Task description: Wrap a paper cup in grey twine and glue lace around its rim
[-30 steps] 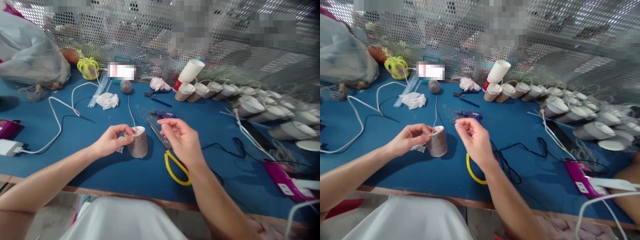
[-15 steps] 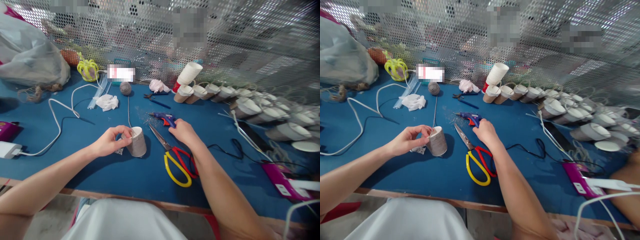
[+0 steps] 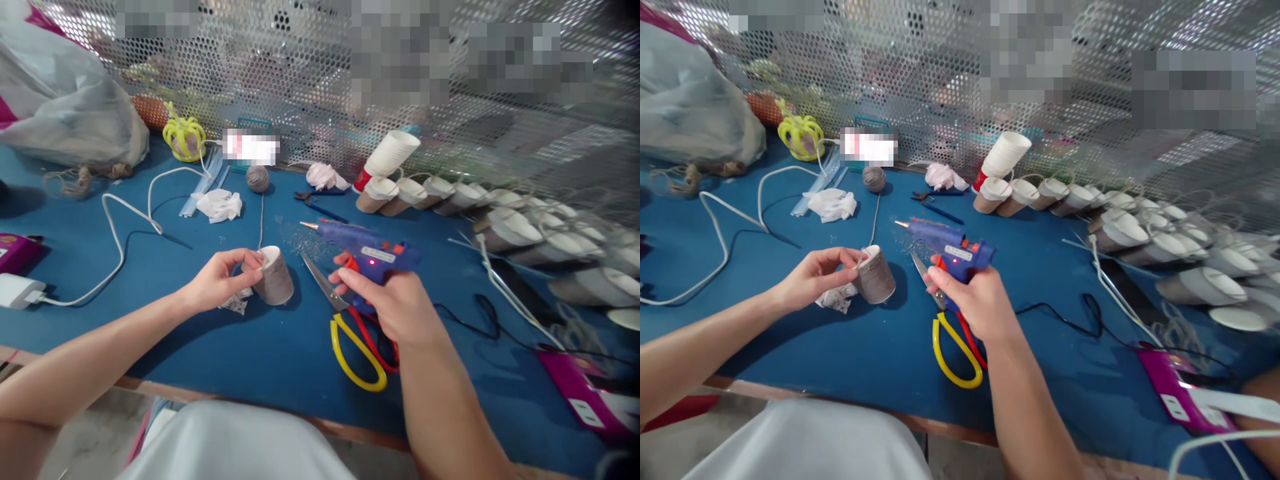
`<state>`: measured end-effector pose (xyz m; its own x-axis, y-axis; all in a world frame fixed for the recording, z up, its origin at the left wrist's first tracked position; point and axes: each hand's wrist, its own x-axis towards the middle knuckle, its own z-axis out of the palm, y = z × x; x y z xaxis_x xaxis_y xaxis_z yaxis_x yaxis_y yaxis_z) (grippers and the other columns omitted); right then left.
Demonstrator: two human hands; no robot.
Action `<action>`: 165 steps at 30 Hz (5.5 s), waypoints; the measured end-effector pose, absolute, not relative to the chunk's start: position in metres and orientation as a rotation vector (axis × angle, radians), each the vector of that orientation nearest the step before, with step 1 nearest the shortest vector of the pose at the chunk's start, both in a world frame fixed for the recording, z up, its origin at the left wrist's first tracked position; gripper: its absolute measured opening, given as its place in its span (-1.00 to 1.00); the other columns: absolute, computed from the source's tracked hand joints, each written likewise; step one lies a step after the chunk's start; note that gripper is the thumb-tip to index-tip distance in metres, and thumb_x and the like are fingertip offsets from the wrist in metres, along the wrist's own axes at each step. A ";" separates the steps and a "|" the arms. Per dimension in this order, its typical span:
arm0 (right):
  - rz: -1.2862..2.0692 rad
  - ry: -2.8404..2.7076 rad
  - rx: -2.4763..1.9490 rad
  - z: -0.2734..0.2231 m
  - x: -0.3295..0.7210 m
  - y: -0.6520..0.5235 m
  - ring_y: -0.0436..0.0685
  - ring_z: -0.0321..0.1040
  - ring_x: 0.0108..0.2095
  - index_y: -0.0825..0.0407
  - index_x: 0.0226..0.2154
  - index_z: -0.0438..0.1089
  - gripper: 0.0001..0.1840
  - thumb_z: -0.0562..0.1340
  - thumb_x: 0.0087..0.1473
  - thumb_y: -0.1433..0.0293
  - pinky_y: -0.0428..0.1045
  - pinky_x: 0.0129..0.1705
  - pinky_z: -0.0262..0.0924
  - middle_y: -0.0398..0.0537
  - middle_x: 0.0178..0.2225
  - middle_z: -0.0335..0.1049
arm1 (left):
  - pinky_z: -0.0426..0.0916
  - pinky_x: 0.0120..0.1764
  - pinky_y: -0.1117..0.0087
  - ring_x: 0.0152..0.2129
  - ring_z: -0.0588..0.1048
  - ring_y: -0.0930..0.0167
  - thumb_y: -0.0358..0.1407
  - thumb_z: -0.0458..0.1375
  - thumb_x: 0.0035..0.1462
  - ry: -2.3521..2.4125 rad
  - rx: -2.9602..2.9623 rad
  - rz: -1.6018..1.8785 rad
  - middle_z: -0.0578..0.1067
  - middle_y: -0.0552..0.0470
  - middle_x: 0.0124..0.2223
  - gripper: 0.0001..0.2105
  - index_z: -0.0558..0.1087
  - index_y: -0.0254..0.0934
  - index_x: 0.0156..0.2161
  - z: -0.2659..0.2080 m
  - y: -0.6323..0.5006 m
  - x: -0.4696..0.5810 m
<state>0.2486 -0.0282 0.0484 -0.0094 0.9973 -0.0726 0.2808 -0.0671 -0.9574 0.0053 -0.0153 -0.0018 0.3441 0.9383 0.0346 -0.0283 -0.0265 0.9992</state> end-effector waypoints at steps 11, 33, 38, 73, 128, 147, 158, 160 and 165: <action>0.767 -1.825 -1.568 0.043 0.230 -0.061 0.00 0.27 -0.74 0.05 -0.57 0.37 -0.74 0.23 -0.03 0.22 -0.09 -0.60 0.24 -0.21 -0.77 0.29 | 0.24 -0.02 0.22 -0.17 0.41 0.31 -0.15 0.20 -0.02 0.903 1.373 1.043 0.47 -0.10 -0.23 -0.75 0.36 -0.33 -0.49 -0.005 -0.013 0.010; 0.516 -2.100 -1.447 0.038 0.230 -0.063 0.07 0.39 -0.55 0.00 -0.42 0.32 -0.91 0.19 0.03 0.33 -0.09 -0.58 0.21 -0.10 -0.52 0.45 | 0.20 0.06 0.23 -0.03 0.37 0.28 -0.15 0.19 0.00 0.875 1.397 1.032 0.48 -0.10 -0.22 -0.75 0.34 -0.31 -0.46 -0.007 -0.011 0.009; 0.478 -2.099 -1.423 0.039 0.228 -0.062 0.08 0.38 -0.57 -0.01 -0.45 0.32 -0.91 0.19 0.03 0.33 -0.08 -0.60 0.21 -0.10 -0.54 0.44 | 0.19 0.07 0.23 0.02 0.35 0.27 -0.16 0.18 0.02 0.854 1.403 1.025 0.50 -0.11 -0.17 -0.77 0.34 -0.29 -0.47 -0.006 -0.011 0.008; 0.573 -1.997 -1.501 0.040 0.226 -0.060 0.11 0.39 -0.59 -0.02 -0.57 0.31 -0.83 0.22 -0.02 0.30 -0.06 -0.56 0.27 -0.13 -0.65 0.40 | 0.16 0.10 0.18 0.10 0.29 0.24 -0.24 0.14 0.08 0.827 1.450 0.993 0.45 -0.20 0.02 -0.82 0.32 -0.30 -0.46 -0.006 -0.012 0.005; 0.897 -1.827 -1.705 0.043 0.229 -0.060 0.03 0.27 -0.73 0.07 -0.59 0.37 -0.72 0.17 -0.02 0.22 -0.10 -0.66 0.18 -0.17 -0.77 0.29 | 0.07 0.15 0.06 0.13 0.24 0.19 -0.18 0.14 0.07 0.786 1.495 0.927 0.38 -0.24 0.09 -0.77 0.30 -0.31 -0.45 -0.006 -0.010 0.000; 1.098 -1.764 -1.648 0.050 0.227 -0.063 -0.01 0.20 -0.73 0.07 -0.58 0.32 -0.70 0.14 0.00 0.19 -0.11 -0.66 0.17 -0.21 -0.77 0.21 | 0.07 0.14 0.02 0.13 0.24 0.18 -0.18 0.13 0.09 0.769 1.497 0.928 0.40 -0.22 0.08 -0.77 0.30 -0.30 -0.47 -0.007 -0.010 0.002; 1.044 -1.772 -1.655 0.050 0.229 -0.060 0.00 0.23 -0.73 0.04 -0.62 0.29 -0.69 0.14 0.00 0.19 -0.11 -0.63 0.22 -0.20 -0.77 0.22 | 0.04 0.16 0.06 0.15 0.20 0.20 -0.22 0.12 0.10 0.762 1.502 0.913 0.37 -0.22 0.11 -0.80 0.30 -0.30 -0.46 -0.007 -0.010 0.001; 1.056 -1.770 -1.666 0.051 0.228 -0.061 -0.01 0.22 -0.73 0.06 -0.59 0.33 -0.69 0.14 0.00 0.20 -0.11 -0.64 0.21 -0.19 -0.77 0.23 | 0.05 0.16 0.07 0.15 0.21 0.21 -0.23 0.12 0.10 0.764 1.503 0.911 0.37 -0.21 0.10 -0.80 0.30 -0.29 -0.46 -0.007 -0.010 0.001; 1.037 -1.783 -1.630 0.048 0.230 -0.057 -0.02 0.20 -0.75 0.06 -0.63 0.30 -0.69 0.14 -0.01 0.21 -0.12 -0.66 0.20 -0.21 -0.80 0.20 | 0.07 0.15 0.06 0.15 0.22 0.19 -0.24 0.12 0.10 0.761 1.504 0.922 0.38 -0.21 0.09 -0.81 0.31 -0.30 -0.45 -0.006 -0.010 0.000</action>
<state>0.2295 -0.0569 0.0477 -0.1521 0.9805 -0.1246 0.5934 -0.0102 -0.8048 0.0004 -0.0101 -0.0060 0.4799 0.8673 0.1323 -0.0339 -0.1323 0.9906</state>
